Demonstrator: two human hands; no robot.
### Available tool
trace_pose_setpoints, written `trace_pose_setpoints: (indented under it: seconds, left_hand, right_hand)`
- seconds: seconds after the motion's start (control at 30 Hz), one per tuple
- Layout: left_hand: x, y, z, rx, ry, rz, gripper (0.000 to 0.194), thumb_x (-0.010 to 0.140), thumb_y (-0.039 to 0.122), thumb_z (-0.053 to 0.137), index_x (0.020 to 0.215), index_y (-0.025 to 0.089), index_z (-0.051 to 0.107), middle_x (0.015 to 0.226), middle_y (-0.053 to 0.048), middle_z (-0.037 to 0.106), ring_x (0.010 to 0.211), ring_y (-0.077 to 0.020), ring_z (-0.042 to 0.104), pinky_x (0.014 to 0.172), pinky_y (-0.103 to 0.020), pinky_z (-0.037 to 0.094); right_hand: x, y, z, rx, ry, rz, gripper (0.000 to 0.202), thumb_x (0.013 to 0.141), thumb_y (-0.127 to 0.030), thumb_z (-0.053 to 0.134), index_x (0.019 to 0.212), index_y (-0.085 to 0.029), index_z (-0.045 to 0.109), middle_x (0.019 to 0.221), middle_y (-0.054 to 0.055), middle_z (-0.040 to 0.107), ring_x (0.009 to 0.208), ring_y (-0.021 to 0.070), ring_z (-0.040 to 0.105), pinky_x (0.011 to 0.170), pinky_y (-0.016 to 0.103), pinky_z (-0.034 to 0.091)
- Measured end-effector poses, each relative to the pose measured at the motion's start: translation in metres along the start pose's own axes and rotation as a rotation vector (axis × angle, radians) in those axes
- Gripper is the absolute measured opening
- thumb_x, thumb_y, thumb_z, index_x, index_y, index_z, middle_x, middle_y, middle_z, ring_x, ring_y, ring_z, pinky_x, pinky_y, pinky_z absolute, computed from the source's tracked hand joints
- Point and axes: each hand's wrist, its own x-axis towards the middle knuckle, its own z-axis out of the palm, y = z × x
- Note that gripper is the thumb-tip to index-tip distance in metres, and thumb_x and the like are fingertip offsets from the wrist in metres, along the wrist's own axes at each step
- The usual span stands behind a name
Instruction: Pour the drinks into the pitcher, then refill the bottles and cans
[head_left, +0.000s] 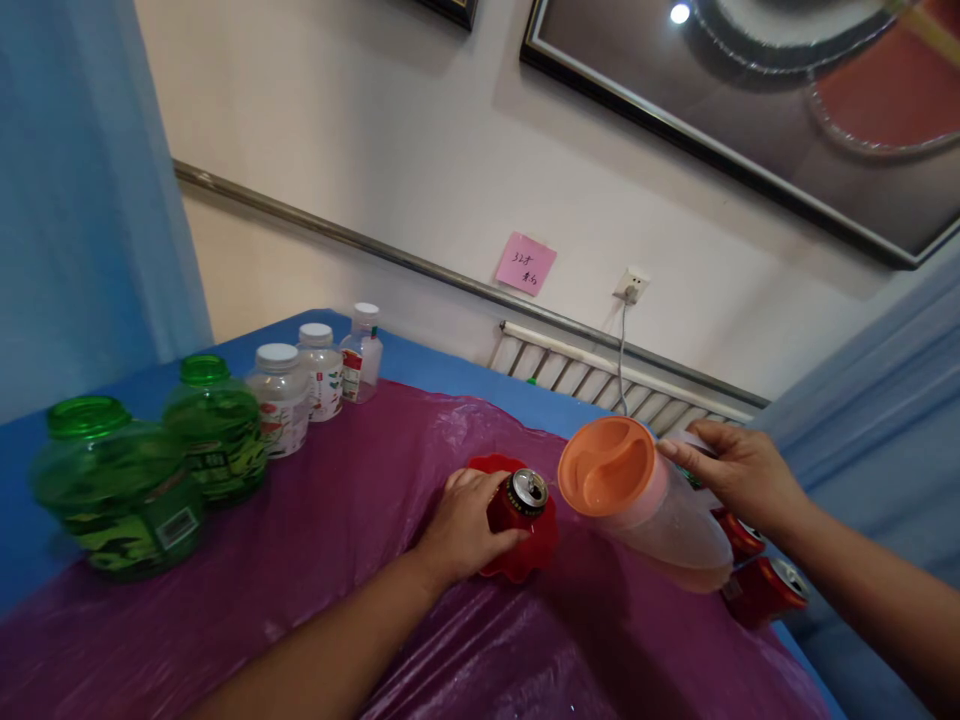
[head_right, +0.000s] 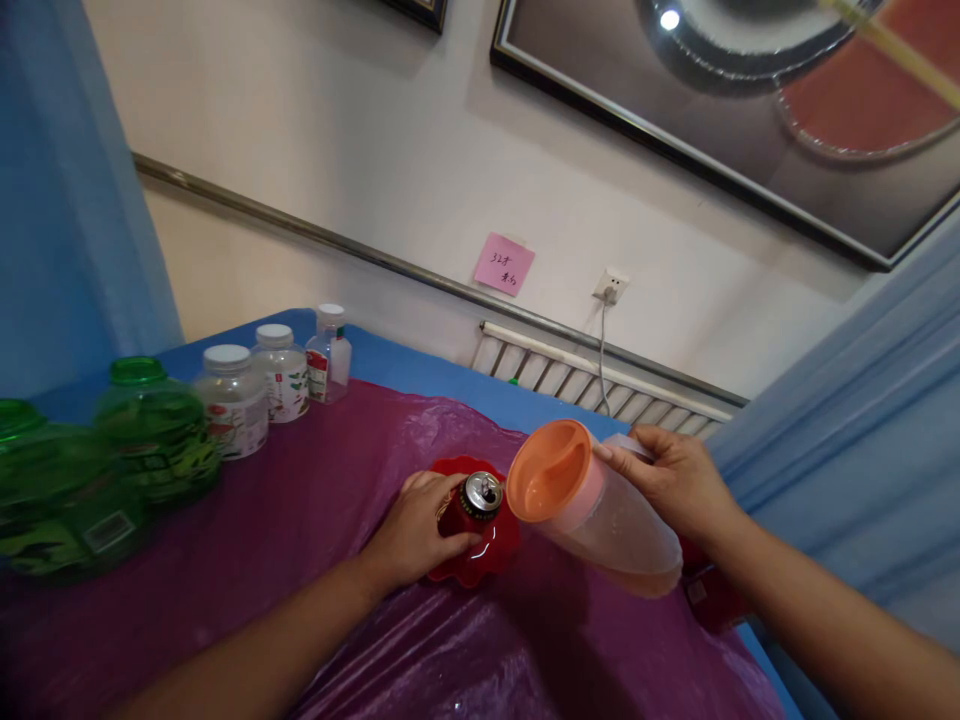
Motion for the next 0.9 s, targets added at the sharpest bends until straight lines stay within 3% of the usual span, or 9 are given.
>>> trace_pose_setpoints:
  seconds: [0.9]
  left_hand:
    - [0.0005, -0.0047, 0.0038, -0.004, 0.018, 0.012, 0.070, 0.062, 0.038, 0.091, 0.124, 0.025, 0.063, 0.118, -0.007, 0.072, 0.113, -0.0331, 0.062, 0.103, -0.050, 0.041]
  right_hand:
    - [-0.0026, -0.0078, -0.0035, -0.039, 0.036, -0.029, 0.057, 0.073, -0.070, 0.070, 0.054, -0.023, 0.044, 0.054, -0.005, 0.036, 0.051, 0.0115, 0.036, 0.046, 0.025, 0.029]
